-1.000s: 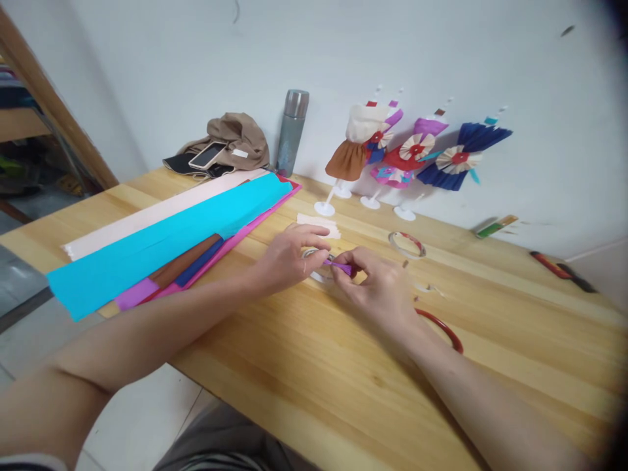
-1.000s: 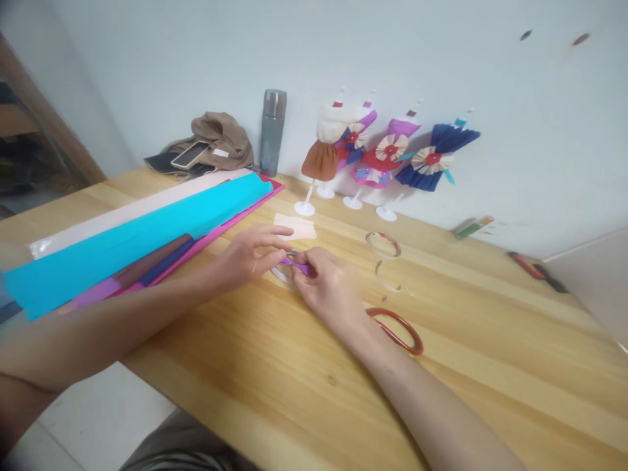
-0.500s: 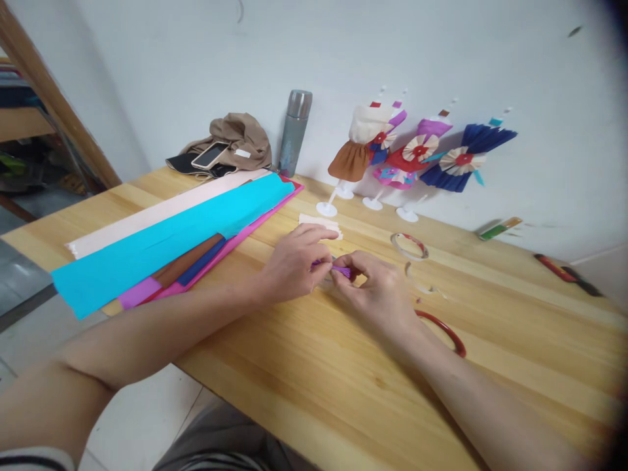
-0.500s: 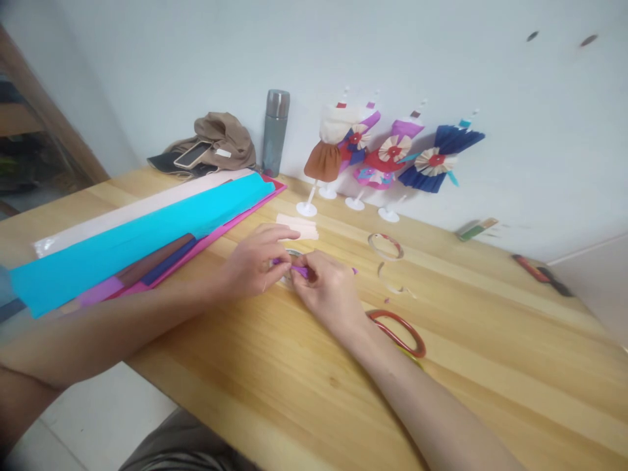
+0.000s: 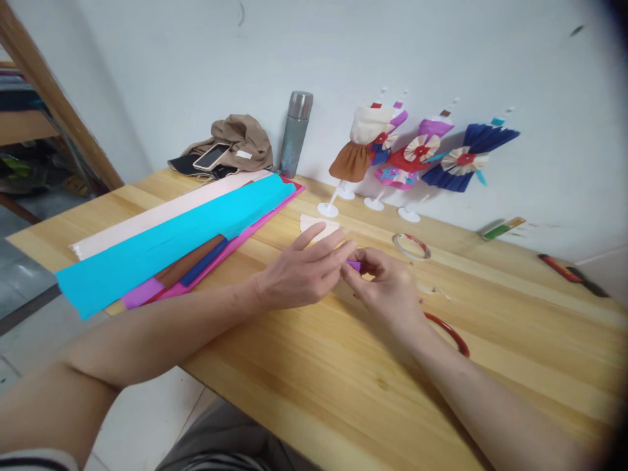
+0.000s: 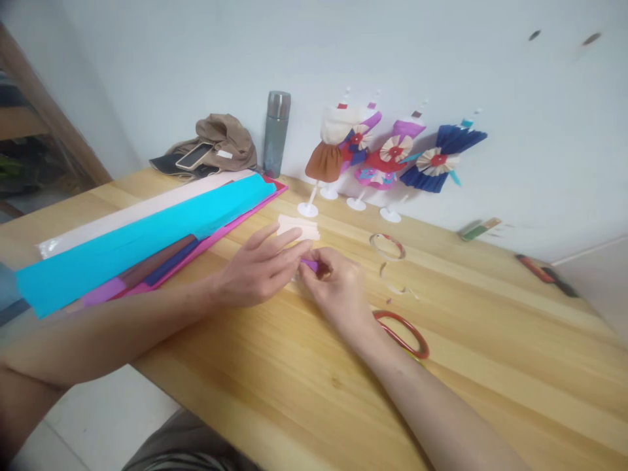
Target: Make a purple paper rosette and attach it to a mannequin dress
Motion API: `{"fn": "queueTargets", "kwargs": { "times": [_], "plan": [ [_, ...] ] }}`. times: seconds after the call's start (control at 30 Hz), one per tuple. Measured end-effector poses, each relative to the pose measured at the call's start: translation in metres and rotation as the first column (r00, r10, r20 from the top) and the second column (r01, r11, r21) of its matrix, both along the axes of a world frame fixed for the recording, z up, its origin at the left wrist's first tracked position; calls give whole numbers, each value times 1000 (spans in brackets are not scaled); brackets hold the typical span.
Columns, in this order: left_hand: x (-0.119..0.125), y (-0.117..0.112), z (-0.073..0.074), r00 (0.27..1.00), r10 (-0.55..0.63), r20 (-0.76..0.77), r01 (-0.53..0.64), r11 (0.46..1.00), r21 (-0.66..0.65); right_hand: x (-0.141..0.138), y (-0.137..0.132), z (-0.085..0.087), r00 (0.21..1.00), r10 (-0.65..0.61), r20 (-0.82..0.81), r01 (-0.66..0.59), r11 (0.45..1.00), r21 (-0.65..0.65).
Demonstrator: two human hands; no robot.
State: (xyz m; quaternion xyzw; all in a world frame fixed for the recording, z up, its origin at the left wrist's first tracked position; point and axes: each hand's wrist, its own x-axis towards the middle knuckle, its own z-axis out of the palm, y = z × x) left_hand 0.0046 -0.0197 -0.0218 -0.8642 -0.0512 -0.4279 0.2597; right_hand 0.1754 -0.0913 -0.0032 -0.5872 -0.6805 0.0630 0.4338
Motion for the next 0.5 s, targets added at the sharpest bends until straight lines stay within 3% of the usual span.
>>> {"fn": "queueTargets", "kwargs": {
  "times": [0.13, 0.2, 0.27, 0.33, 0.43, 0.5],
  "plan": [
    [-3, 3, 9, 998, -50, 35, 47, 995, 91, -1, -1, 0, 997, 15, -79, -20, 998, -65],
    [-6, 5, 14, 990, -106, 92, 107, 994, -8, -2, -1, 0, 995, 11, -97, -18, 997, -72],
    [-9, 6, 21, 975, -102, 196, 147, 962, -232, -2, -2, 0, 995, 2, -101, -10, 997, -70],
    [-10, 7, 26, 960, -55, 276, 191, 848, -495, -2, -2, 0, 996, 5, -93, -12, 998, -67],
    [-8, 7, 31, 976, -28, 217, 196, 557, -807, -2, -3, 0, 997, 38, -62, -41, 998, -48],
    [-5, 6, 32, 993, -46, 112, 121, 377, -918, -3, -4, 1, 997, 64, -42, -65, 997, -30]
  ]
}}
